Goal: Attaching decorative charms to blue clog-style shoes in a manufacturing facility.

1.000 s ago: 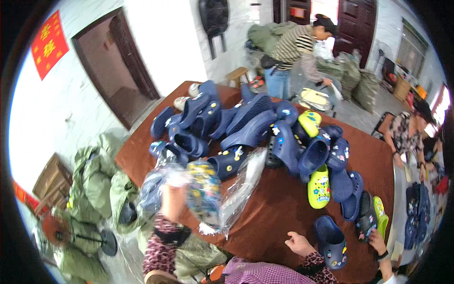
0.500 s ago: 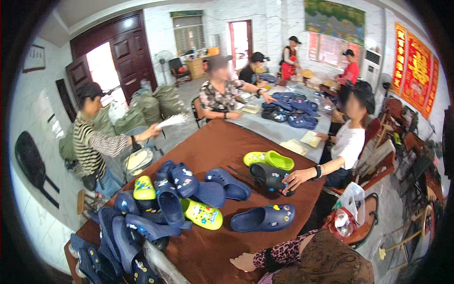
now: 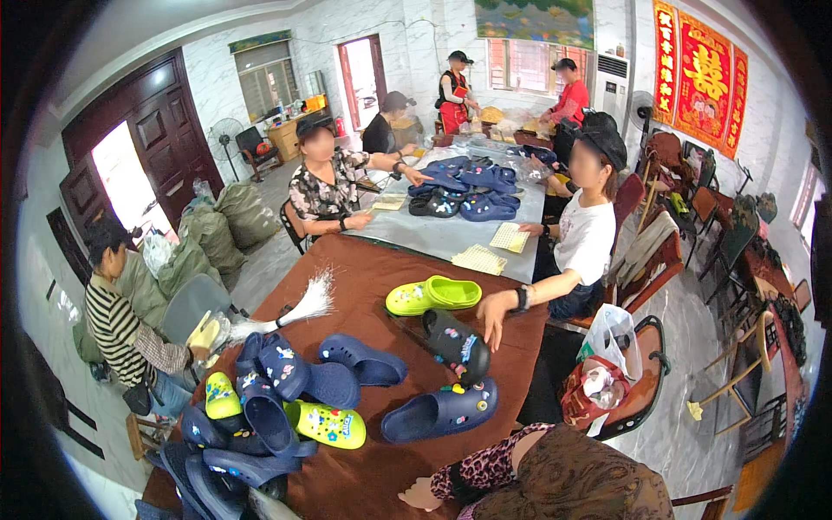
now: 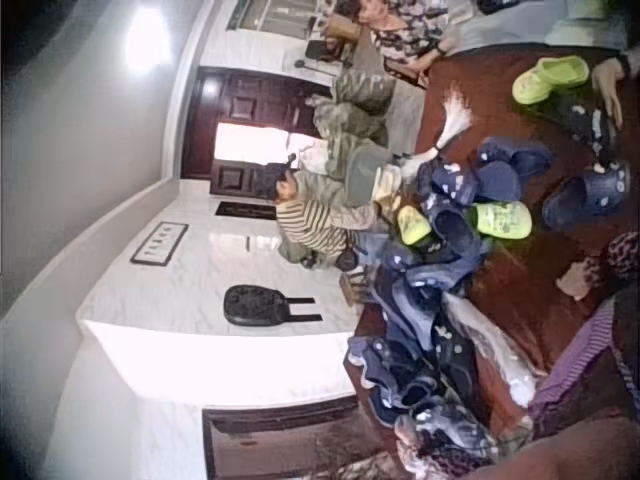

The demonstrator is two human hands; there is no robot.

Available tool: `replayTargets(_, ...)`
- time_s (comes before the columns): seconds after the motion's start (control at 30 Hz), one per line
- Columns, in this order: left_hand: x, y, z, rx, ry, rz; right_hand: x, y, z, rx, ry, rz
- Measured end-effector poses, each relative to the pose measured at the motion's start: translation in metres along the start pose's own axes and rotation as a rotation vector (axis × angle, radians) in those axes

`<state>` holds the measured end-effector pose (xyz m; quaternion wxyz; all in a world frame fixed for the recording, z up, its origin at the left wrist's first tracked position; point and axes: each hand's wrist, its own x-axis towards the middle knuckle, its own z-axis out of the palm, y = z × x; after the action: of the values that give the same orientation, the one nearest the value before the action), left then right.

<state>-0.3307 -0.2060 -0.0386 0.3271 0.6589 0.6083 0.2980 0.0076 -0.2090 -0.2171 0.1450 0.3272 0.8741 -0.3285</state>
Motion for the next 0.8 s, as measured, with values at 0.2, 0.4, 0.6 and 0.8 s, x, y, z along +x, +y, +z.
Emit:
replayTargets(0.2, -0.028, 0.026, 0.0, 0.008, -0.029, -0.179, -0.02, 0.031, -0.027, 0.367, -0.046, -0.261)
replayTargets(0.4, -0.059, 0.093, 0.038, -0.439, -0.036, -0.54, -0.104, 0.045, -0.055, 0.365, 0.252, -0.191)
replayTargets(0.6, -0.008, 0.024, 0.17, -0.434, -0.303, -0.433, -0.251, 0.108, -0.098, 1.602, 0.705, -0.382)
replayTargets(0.8, 0.018, 0.119, 0.243, -0.963, -0.221, -0.499, -0.317, 0.191, -0.086, 2.045, 1.674, -0.302)
